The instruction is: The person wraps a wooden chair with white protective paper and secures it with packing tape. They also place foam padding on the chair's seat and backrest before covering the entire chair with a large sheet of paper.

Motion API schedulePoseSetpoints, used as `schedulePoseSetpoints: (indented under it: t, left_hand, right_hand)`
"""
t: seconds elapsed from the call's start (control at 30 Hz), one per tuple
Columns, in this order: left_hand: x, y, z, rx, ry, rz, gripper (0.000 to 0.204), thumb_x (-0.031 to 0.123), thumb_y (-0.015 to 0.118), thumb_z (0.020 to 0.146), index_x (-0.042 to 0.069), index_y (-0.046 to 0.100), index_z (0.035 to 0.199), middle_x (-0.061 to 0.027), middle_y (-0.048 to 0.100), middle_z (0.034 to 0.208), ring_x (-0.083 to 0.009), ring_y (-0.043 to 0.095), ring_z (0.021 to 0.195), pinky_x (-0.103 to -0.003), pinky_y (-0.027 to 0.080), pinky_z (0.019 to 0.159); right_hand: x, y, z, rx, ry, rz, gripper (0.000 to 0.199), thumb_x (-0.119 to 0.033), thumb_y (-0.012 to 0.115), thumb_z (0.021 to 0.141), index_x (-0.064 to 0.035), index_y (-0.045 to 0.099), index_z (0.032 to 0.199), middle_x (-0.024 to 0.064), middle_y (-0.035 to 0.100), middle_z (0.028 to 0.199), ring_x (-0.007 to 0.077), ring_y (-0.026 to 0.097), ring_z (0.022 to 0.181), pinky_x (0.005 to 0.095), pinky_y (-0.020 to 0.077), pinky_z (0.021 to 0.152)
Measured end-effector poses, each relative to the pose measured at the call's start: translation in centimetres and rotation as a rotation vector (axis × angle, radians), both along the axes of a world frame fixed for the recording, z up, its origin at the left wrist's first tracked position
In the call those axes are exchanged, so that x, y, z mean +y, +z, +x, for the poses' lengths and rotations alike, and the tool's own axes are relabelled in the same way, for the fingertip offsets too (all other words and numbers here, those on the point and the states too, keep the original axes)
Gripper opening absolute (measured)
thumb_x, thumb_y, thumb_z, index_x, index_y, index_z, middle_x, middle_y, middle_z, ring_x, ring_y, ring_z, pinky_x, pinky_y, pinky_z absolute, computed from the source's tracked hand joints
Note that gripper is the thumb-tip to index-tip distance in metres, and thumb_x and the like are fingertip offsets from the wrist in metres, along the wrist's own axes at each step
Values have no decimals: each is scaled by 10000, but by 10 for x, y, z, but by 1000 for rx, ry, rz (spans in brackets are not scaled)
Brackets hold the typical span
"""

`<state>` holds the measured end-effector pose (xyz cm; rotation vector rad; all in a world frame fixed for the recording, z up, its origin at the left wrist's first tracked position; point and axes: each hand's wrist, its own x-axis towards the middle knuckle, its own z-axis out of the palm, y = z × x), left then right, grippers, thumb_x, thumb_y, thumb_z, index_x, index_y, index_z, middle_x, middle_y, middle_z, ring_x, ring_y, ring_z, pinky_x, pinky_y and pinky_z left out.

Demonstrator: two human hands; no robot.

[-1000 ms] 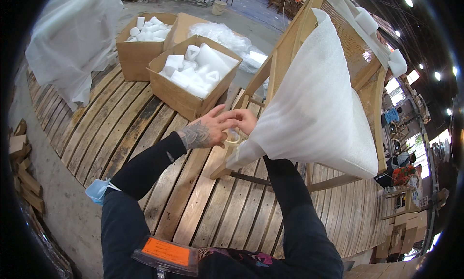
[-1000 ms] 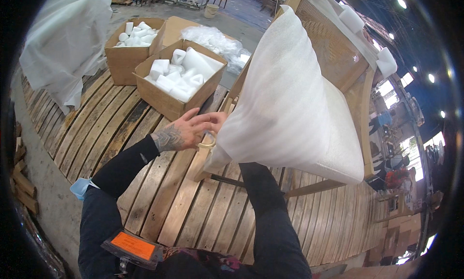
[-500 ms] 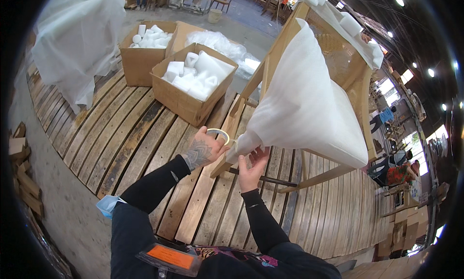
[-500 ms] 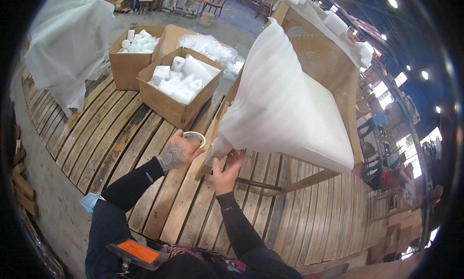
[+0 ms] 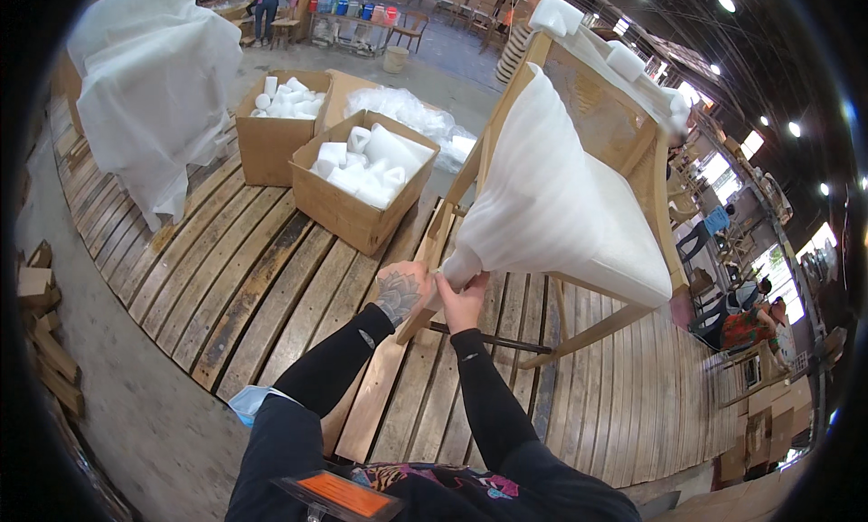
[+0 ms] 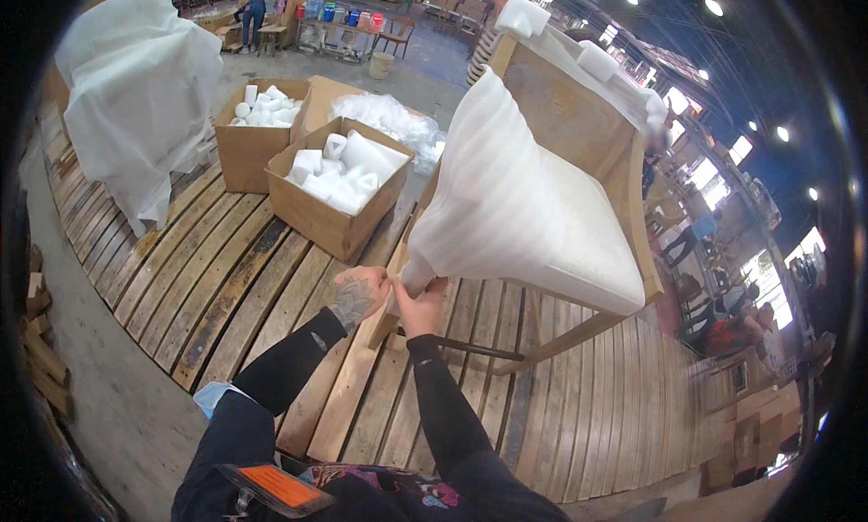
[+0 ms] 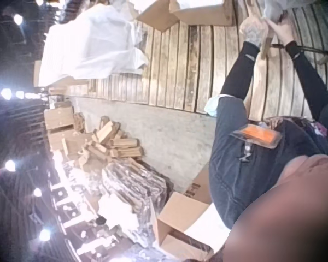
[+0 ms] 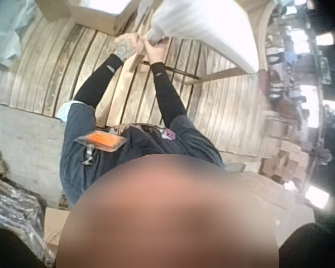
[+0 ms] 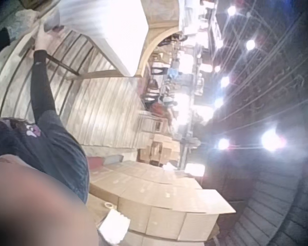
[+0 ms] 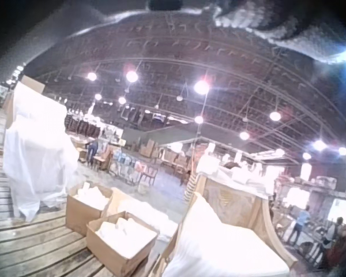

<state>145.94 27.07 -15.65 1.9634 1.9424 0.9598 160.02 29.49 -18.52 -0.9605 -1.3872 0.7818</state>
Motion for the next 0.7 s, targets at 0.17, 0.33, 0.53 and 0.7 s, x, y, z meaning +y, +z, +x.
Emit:
schedulePoseSetpoints:
  t: [0.17,0.33,0.53,0.7]
  left_hand:
    - [9,-8,7,8,65,-18,219,275,633,853,91,736,912,-156,719,846,-368,695,814,-475,535,689]
    - [-1,-11,22,-47,79,45,213,265,641,837,89,739,905,-161,719,863,-362,694,851,-468,538,721]
    - [-5,-2,20,-32,86,19,230,280,642,840,84,740,909,-165,714,852,-365,689,827,-478,534,716]
    - [-4,9,21,23,54,7,269,303,590,894,83,734,839,-180,693,774,-377,686,742,-486,532,654]
  right_hand:
    - [11,-3,-9,-133,-152,-82,791,-113,794,782,13,340,1417,159,524,1327,274,547,1196,369,449,991]
    - [10,-9,1,103,53,-125,754,-119,800,800,7,372,1408,128,539,1326,239,568,1177,364,456,996]
    - [50,15,61,-27,686,-418,601,-153,845,794,-19,571,1312,85,656,1218,190,599,1169,348,474,1014]
    - [86,15,61,-346,981,-448,525,-189,816,817,-76,608,1286,33,644,1202,170,571,1165,353,457,1000]
